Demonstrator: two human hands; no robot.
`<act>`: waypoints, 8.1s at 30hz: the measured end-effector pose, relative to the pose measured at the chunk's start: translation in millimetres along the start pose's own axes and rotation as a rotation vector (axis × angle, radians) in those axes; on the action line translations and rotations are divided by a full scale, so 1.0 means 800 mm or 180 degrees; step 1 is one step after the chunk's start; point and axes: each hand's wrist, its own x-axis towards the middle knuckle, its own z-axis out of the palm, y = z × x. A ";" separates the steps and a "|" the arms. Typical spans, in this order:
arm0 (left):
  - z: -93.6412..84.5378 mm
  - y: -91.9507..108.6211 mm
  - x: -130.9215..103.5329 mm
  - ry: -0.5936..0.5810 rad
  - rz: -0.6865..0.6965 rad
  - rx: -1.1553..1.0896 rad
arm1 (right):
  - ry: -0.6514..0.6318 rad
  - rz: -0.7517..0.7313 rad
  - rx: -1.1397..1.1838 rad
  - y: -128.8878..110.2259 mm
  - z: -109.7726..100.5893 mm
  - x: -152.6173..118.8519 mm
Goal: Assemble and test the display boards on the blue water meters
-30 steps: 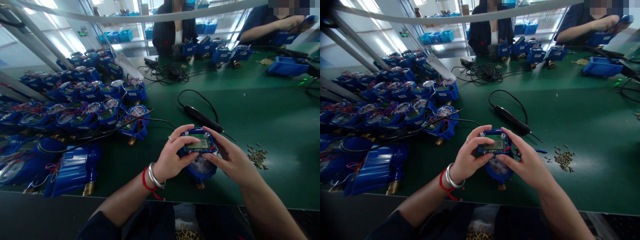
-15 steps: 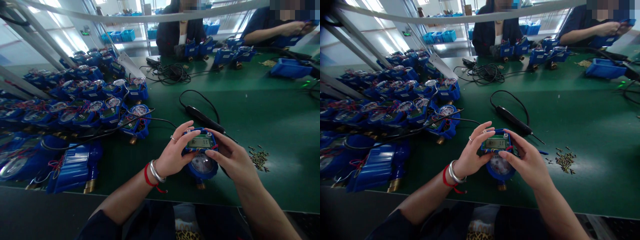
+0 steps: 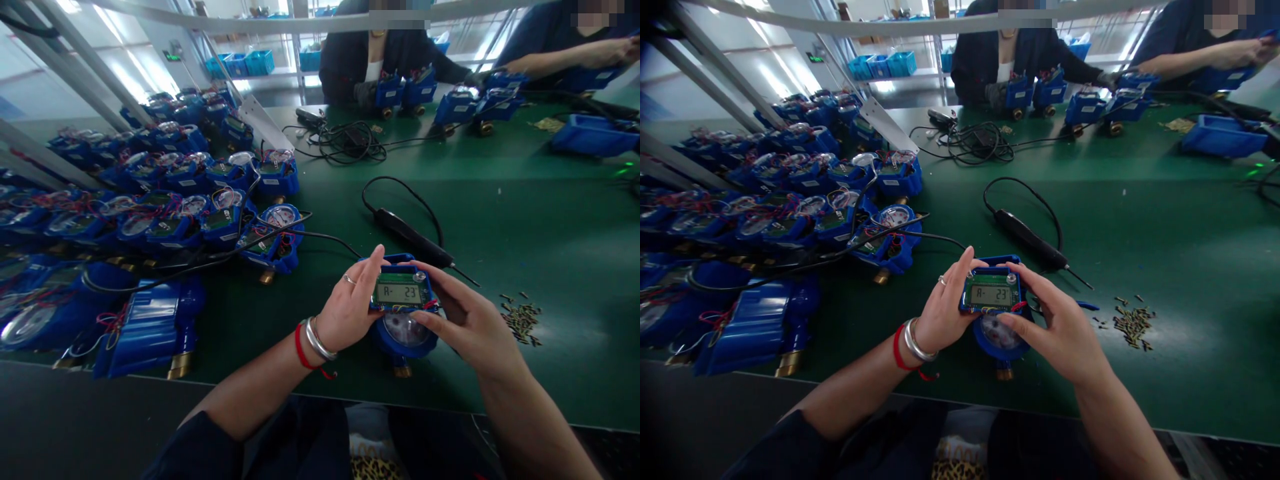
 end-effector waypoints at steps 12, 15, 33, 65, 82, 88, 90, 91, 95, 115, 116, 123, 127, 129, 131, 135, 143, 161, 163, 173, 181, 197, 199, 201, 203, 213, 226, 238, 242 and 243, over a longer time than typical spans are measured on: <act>0.004 0.004 0.002 0.0062 -0.0033 0.0044 | -0.0039 -0.0079 0.0022 0.000 -0.002 -0.003; 0.003 0.005 0.002 0.0046 -0.0051 0.0053 | -0.0072 -0.0074 0.0038 0.001 -0.002 -0.003; 0.004 0.003 0.003 0.0099 0.0078 0.0222 | -0.0117 -0.0048 -0.0019 0.000 -0.005 -0.001; 0.003 0.005 0.003 0.0057 0.0133 0.0316 | -0.0061 -0.0224 -0.0308 -0.004 -0.003 -0.001; 0.003 0.002 0.002 -0.0093 0.0107 0.0240 | -0.0617 -0.1801 -0.2162 -0.072 -0.022 0.023; -0.001 0.005 0.004 -0.0254 0.0079 0.0227 | -0.0872 -0.1646 -0.2144 -0.074 -0.023 0.028; -0.003 0.009 0.006 -0.0318 0.0064 0.0145 | -0.0908 -0.1603 -0.2113 -0.073 -0.022 0.029; -0.004 0.010 0.007 -0.0355 0.0057 0.0085 | -0.0916 -0.1568 -0.2096 -0.073 -0.022 0.029; -0.011 0.015 0.012 -0.0485 0.0022 -0.0177 | -0.0900 -0.1415 -0.2020 -0.075 -0.022 0.031; -0.031 0.009 0.021 -0.0744 -0.0096 -0.1008 | -0.0982 -0.1380 -0.2083 -0.082 -0.031 0.036; -0.031 0.009 0.021 -0.0745 -0.0106 -0.1032 | -0.0990 -0.1403 -0.2090 -0.082 -0.030 0.037; -0.030 0.007 0.019 -0.0767 -0.0170 -0.1125 | -0.1027 -0.1281 -0.2145 -0.088 -0.024 0.041; -0.030 0.007 0.018 -0.0773 -0.0214 -0.1128 | -0.1038 -0.1163 -0.2143 -0.091 -0.021 0.043; -0.029 0.007 0.017 -0.0779 -0.0220 -0.1125 | -0.1055 -0.1137 -0.2146 -0.091 -0.020 0.044; -0.028 0.007 0.017 -0.0784 -0.0236 -0.1118 | -0.1085 -0.1122 -0.2114 -0.091 -0.020 0.045; -0.028 0.007 0.017 -0.0771 -0.0265 -0.1104 | -0.1191 -0.1096 -0.2041 -0.088 -0.022 0.049; -0.028 0.007 0.016 -0.0818 -0.0225 -0.0957 | -0.1359 -0.1041 -0.1966 -0.082 -0.025 0.052; -0.031 0.008 0.023 -0.0843 0.0110 -0.1268 | -0.0911 0.0442 -0.0476 -0.050 -0.041 0.060; -0.034 0.009 0.025 -0.0792 0.0112 -0.1289 | -0.0973 0.0467 -0.0767 -0.047 -0.040 0.059; -0.035 0.005 0.026 -0.0186 -0.0014 -0.0914 | -0.0521 0.0313 -0.0756 -0.058 -0.026 0.053; -0.038 0.008 0.027 -0.0003 -0.0019 -0.0785 | -0.0434 0.0729 -0.0554 -0.055 -0.026 0.056; -0.017 0.030 0.007 0.0780 -0.0108 0.0297 | 0.0055 0.0755 0.0245 -0.041 -0.016 0.030; -0.017 0.030 0.008 0.0769 -0.0039 0.0232 | 0.0025 0.0740 0.0166 -0.042 -0.016 0.030; -0.018 0.030 0.009 0.0739 0.0004 0.0178 | -0.0031 0.0765 0.0118 -0.042 -0.017 0.030; -0.018 0.030 0.010 0.0700 0.0025 0.0151 | -0.0116 0.0801 0.0082 -0.040 -0.018 0.029; -0.014 0.036 0.007 0.0523 -0.0138 -0.0321 | -0.0366 0.0394 -0.1154 -0.059 -0.014 0.030; -0.014 0.038 0.008 0.0535 -0.0054 -0.0405 | -0.0295 0.0278 -0.1561 -0.064 -0.008 0.035; -0.016 0.036 0.010 0.0479 -0.0117 -0.0440 | -0.0301 0.0364 -0.2029 -0.060 -0.010 0.038; -0.016 0.033 0.011 0.0447 -0.0158 -0.0449 | -0.0095 0.0406 -0.2297 -0.065 -0.008 0.037; -0.017 0.033 0.012 0.0427 -0.0171 -0.0450 | -0.0084 0.0396 -0.2326 -0.066 -0.007 0.037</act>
